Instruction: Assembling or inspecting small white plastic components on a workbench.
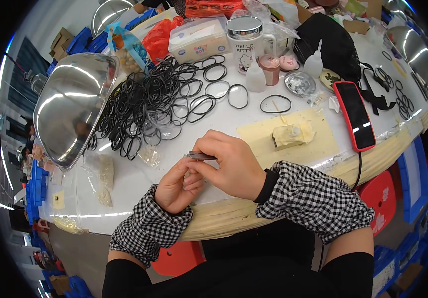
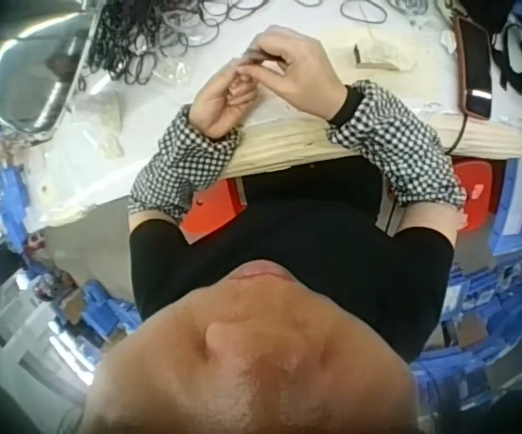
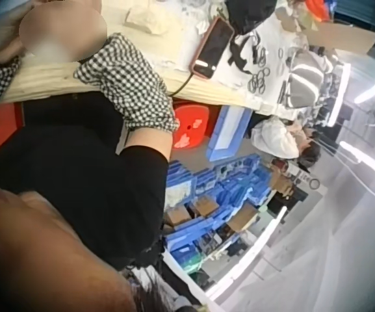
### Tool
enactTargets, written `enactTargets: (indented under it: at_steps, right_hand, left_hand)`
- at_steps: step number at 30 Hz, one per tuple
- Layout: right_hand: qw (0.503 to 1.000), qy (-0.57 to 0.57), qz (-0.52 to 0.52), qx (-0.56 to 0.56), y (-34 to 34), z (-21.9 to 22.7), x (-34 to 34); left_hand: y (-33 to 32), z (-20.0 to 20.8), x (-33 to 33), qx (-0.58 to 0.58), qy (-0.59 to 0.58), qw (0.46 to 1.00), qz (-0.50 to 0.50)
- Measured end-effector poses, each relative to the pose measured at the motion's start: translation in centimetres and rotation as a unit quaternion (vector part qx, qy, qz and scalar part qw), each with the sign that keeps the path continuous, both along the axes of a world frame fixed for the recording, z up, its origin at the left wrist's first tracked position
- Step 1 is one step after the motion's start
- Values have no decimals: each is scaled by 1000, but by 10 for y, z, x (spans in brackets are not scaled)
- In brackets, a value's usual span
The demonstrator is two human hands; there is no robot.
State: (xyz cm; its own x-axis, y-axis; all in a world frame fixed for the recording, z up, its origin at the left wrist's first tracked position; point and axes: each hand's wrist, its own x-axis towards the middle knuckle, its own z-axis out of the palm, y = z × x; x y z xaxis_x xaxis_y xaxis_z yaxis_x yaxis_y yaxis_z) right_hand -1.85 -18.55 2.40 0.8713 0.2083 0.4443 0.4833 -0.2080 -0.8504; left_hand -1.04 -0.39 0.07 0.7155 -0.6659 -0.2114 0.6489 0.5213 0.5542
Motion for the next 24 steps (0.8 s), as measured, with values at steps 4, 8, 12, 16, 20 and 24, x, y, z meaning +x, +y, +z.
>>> enactTargets:
  at_steps: [4,8,12,16,20,24]
  right_hand:
    - [1000,22,-2,-17,-1,3,-3]
    - [1000,0,-2,-14,-2,3,-2]
    - [999,-32,-18,3,1,-4,1]
    - [999,-5,-21,-27,-1,4,-1]
    - [988,-40,-47,-140,-4,14,-1]
    - [976,-86,-63,-188,-2,1,2]
  left_hand:
    - [-2,2,0,27,-4,1000,-2]
    - [-3,3,-1,33,5,999,5]
    - [-4,1,-1,20,-1,1000,0]
    - [-6,5,0,17,-9,1000,11]
    - [2,1,2,-23,-27,999,13]
    - [1,-1,2,-24,-56,998,-1]
